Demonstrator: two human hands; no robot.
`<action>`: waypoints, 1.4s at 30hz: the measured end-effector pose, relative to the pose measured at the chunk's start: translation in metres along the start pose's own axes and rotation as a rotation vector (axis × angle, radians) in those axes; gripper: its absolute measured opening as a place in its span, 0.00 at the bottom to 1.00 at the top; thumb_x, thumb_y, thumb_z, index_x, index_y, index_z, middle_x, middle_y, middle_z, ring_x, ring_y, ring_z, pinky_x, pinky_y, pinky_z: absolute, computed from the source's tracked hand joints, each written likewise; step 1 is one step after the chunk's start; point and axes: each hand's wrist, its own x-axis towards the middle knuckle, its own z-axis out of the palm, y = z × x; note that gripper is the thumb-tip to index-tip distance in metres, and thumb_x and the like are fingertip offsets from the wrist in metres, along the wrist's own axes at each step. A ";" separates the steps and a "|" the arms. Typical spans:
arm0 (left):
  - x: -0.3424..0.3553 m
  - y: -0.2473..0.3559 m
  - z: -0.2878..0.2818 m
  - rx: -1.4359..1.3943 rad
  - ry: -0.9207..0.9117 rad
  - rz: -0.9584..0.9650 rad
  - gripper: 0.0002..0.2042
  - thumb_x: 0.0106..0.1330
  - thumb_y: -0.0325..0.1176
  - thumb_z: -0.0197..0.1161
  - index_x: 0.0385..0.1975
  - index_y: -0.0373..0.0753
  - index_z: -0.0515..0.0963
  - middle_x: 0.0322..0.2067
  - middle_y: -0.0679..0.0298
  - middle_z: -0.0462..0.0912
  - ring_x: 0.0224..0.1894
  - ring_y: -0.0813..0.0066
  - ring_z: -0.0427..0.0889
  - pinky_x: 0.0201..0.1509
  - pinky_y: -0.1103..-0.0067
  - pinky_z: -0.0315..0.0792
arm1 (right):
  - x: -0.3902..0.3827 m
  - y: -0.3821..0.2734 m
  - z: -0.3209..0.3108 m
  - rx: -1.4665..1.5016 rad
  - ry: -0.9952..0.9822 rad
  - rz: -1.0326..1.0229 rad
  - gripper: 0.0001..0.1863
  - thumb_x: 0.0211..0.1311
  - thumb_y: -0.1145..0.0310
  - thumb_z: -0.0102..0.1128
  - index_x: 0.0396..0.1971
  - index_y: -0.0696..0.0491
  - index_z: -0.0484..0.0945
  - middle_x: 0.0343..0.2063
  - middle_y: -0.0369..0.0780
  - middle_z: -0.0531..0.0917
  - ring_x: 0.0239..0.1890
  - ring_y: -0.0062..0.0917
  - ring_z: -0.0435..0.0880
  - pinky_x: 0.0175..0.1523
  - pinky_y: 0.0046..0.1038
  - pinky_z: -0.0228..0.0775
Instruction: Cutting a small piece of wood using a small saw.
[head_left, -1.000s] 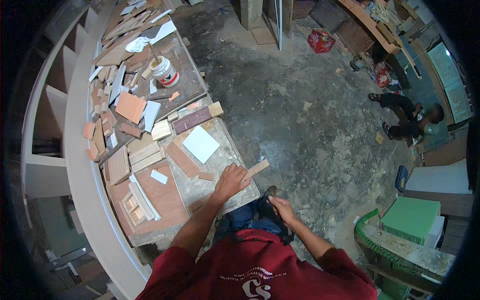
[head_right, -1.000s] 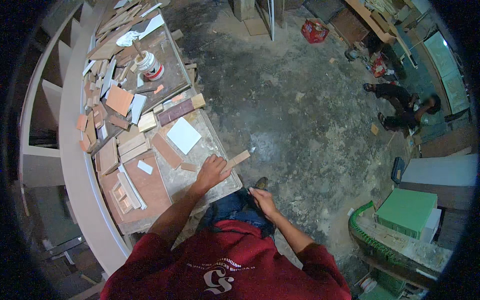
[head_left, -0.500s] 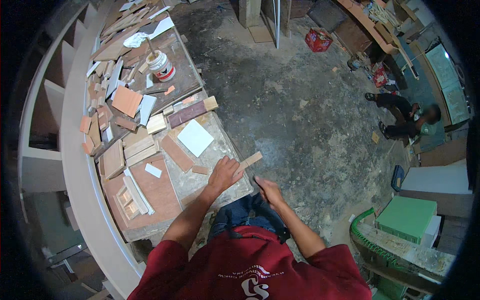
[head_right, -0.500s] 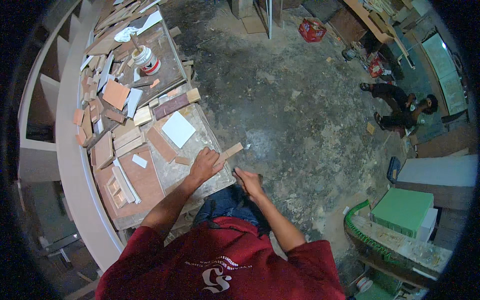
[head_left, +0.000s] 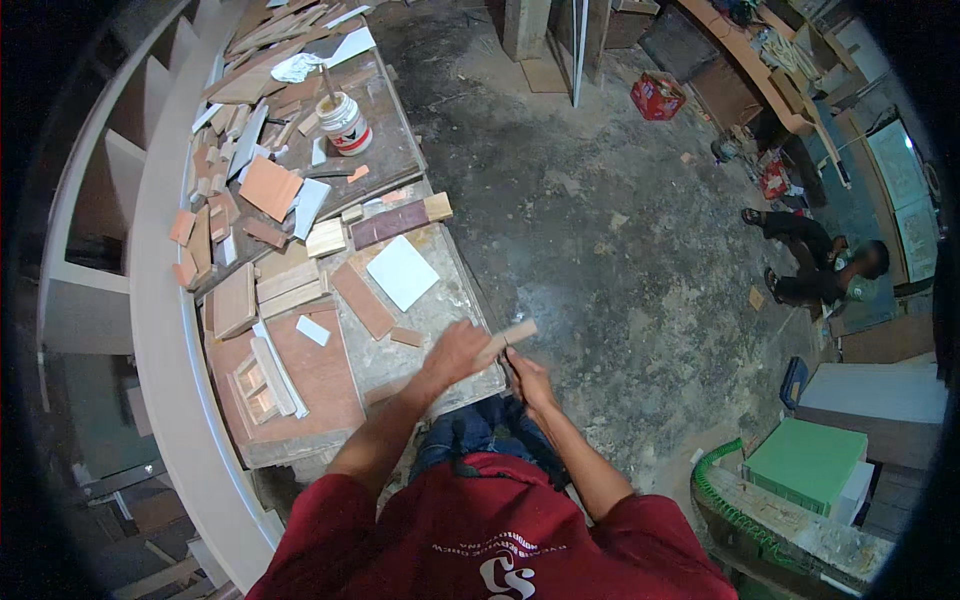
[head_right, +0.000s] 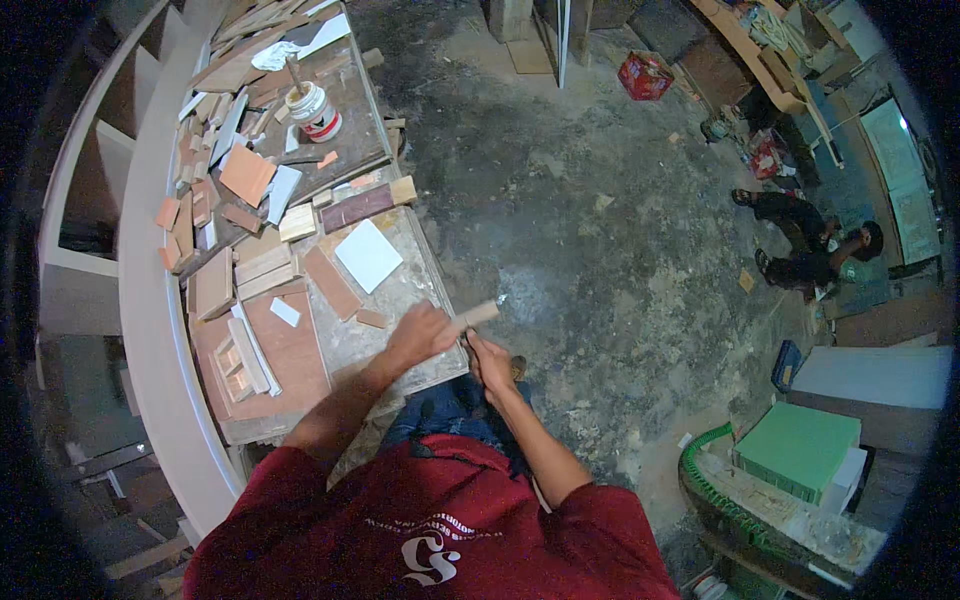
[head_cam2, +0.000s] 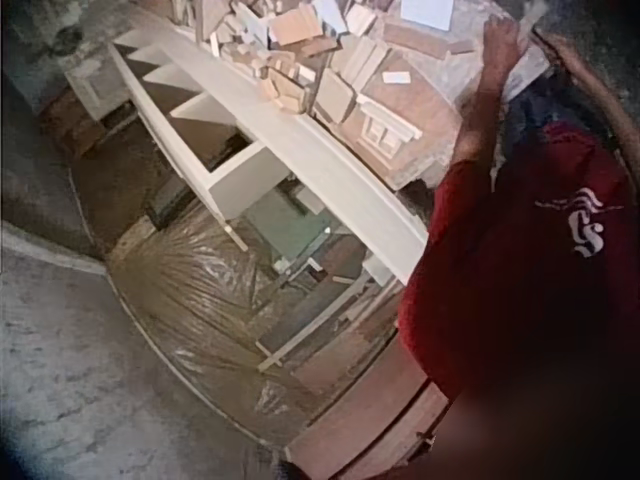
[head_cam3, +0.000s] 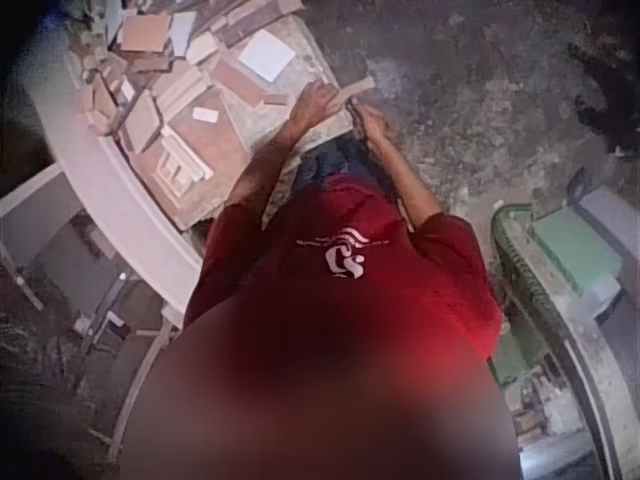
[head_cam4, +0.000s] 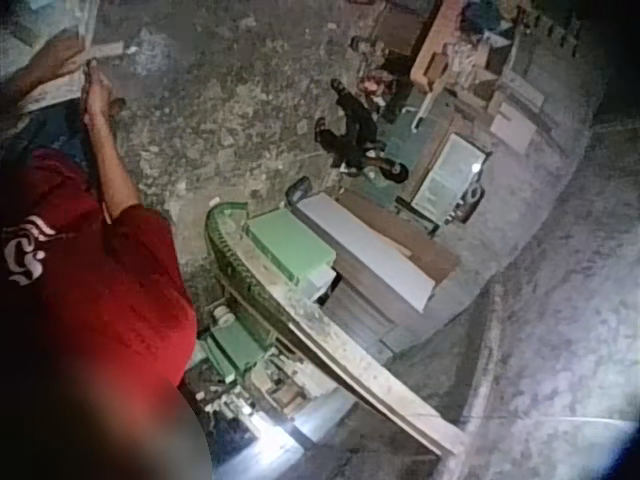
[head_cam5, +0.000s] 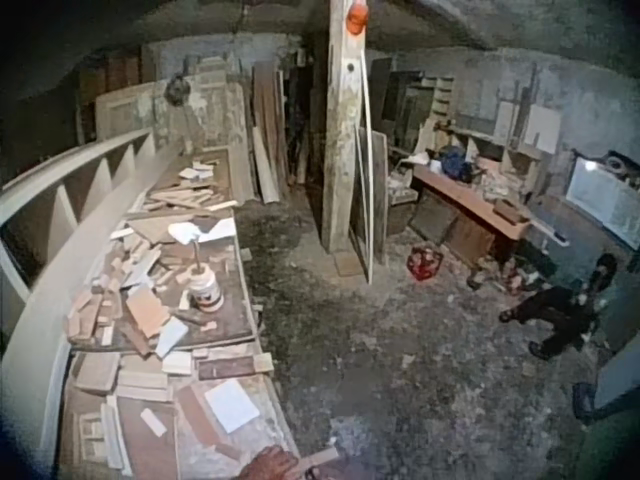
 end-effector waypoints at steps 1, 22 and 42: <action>-0.004 -0.001 -0.001 0.016 -0.010 -0.009 0.11 0.48 0.37 0.66 0.25 0.38 0.73 0.25 0.61 0.71 0.33 0.61 0.70 0.38 0.69 0.68 | -0.015 0.003 -0.006 -0.033 0.009 0.036 0.19 0.61 0.50 0.57 0.32 0.52 0.82 0.10 0.27 0.66 0.10 0.12 0.59 0.16 0.19 0.46; -0.002 0.007 -0.002 0.054 0.016 -0.013 0.11 0.51 0.38 0.66 0.26 0.39 0.74 0.27 0.62 0.72 0.35 0.62 0.70 0.39 0.71 0.68 | -0.041 0.056 -0.042 -0.102 -0.016 0.109 0.19 0.62 0.50 0.56 0.34 0.53 0.80 0.10 0.27 0.65 0.10 0.12 0.58 0.16 0.18 0.47; -0.015 0.003 -0.001 0.031 0.049 -0.009 0.12 0.52 0.39 0.65 0.27 0.38 0.73 0.28 0.61 0.71 0.36 0.61 0.69 0.40 0.69 0.68 | -0.065 0.045 -0.048 -0.174 0.001 0.137 0.21 0.61 0.48 0.56 0.32 0.52 0.81 0.09 0.27 0.63 0.11 0.13 0.58 0.17 0.19 0.45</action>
